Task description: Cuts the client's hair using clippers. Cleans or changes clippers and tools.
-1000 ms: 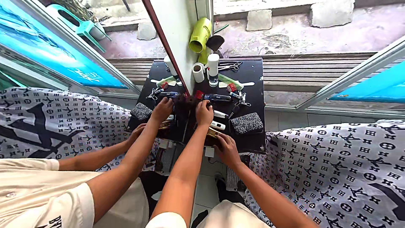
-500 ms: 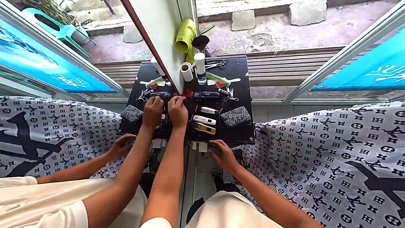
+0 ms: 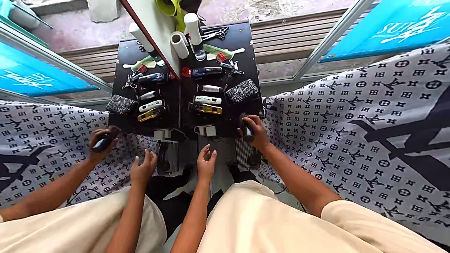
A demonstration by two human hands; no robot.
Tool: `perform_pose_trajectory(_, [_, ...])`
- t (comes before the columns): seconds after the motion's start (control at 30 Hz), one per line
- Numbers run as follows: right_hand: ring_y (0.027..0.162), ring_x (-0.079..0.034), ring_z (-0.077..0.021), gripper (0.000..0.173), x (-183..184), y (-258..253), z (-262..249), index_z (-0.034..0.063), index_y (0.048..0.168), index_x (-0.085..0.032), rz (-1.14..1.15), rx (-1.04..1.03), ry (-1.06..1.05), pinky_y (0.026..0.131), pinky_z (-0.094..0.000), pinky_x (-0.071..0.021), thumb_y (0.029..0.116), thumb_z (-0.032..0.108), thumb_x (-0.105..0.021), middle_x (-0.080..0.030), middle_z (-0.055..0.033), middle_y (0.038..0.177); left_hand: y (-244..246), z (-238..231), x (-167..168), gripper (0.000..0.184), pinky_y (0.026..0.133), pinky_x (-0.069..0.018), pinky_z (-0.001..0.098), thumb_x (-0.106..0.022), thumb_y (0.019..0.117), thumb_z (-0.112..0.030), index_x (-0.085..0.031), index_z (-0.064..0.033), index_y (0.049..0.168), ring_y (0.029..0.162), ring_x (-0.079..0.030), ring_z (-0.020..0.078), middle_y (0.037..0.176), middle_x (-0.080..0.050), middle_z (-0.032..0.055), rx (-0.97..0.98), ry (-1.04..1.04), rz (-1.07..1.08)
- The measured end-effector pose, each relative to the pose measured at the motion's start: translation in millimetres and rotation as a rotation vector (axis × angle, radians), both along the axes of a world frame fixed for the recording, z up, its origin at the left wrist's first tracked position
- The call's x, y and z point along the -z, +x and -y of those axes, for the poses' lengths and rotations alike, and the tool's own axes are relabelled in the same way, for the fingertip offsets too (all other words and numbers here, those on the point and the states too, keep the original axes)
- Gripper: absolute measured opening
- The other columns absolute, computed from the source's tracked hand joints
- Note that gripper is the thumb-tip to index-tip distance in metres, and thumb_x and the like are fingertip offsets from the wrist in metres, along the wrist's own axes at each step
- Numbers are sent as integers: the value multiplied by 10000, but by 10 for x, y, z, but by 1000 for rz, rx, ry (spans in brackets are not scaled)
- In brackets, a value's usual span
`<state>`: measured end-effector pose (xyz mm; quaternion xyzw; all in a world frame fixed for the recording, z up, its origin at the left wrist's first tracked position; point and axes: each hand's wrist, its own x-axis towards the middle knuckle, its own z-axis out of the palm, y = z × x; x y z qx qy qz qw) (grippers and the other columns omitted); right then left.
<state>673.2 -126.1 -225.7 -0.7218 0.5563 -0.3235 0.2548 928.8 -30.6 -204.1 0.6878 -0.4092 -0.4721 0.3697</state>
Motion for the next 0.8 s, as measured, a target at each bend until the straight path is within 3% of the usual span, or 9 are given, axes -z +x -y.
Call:
perform_pose_trajectory(0.1, [1198,-617,-398,600,316,-165,-327,129,1401,-605,-180,-121,411,980,-615,-510,845,230,-807,-589,-209,1375,109,-523,381,473,1098,-486,442,-648,997,-240,-587,21,1388,1280,-600,304,1379,-608,233,158,64,191])
perform_pose_trajectory(0.27, [1208,-611,-366,523,-48,-96,-154,49,1323,-647,25,175,-50,1005,-509,-542,891,301,-801,-597,-224,1321,33,-1240,547,426,1114,-468,457,-627,1019,-253,-614,-7,1367,1276,-606,290,1350,-638,200,292,167,211])
perform_pose_trajectory(0.33, [1158,-626,-428,517,403,-198,-367,56,1285,-659,-73,78,210,957,-612,-537,833,233,-837,-618,-251,1266,-56,-1513,597,446,1119,-467,449,-596,1040,-278,-596,-2,1389,1290,-601,283,1374,-627,202,294,185,159])
perform_pose_trajectory(0.43, [1230,-599,-380,609,735,-58,-1255,86,1347,-636,-105,-182,586,1054,-600,-475,835,348,-836,-617,-215,1329,-248,-1797,510,591,1145,-392,550,-367,1112,-425,-435,-16,1533,1452,-434,322,1571,-447,202,93,361,-141])
perform_pose_trajectory(0.5, [1236,-598,-309,606,412,71,-1961,93,1356,-630,50,-167,504,1076,-497,-480,860,397,-800,-616,-184,1329,-475,-2028,385,786,1193,-271,600,-144,1069,-630,-306,-80,1606,1543,-274,285,1673,-297,128,-58,562,-448])
perform_pose_trajectory(0.57, [1166,-634,-258,515,-65,141,-2531,58,1272,-676,282,-89,269,1026,-428,-525,869,361,-784,-656,-168,1244,-691,-2155,228,981,1161,-326,564,-7,964,-775,-303,-92,1604,1517,-323,265,1660,-322,116,-48,653,-654])
perform_pose_trajectory(0.67, [1108,-655,-319,440,-298,-343,-3169,-10,1165,-706,308,-42,74,992,-469,-540,846,278,-799,-678,-220,1159,-1185,-2002,-286,1131,941,-566,436,-23,825,-929,-567,-98,1366,1206,-638,221,1337,-655,110,191,432,-868])
perform_pose_trajectory(0.73, [1152,-633,-361,475,-85,-1121,-3690,18,1241,-685,54,164,373,1000,-550,-509,849,260,-800,-645,-224,1245,-1504,-1755,-675,1274,1159,-401,447,-90,729,-1008,-417,-96,1558,1461,-437,218,1594,-450,85,600,253,-968])
perform_pose_trajectory(0.8, [1197,-609,-377,521,-183,-1794,-4074,37,1321,-642,-10,408,511,1013,-584,-490,889,303,-760,-608,-222,1318,-1971,-1598,-928,1330,1218,-310,473,-169,680,-1040,-349,-93,1595,1542,-303,216,1665,-335,75,828,175,-872])
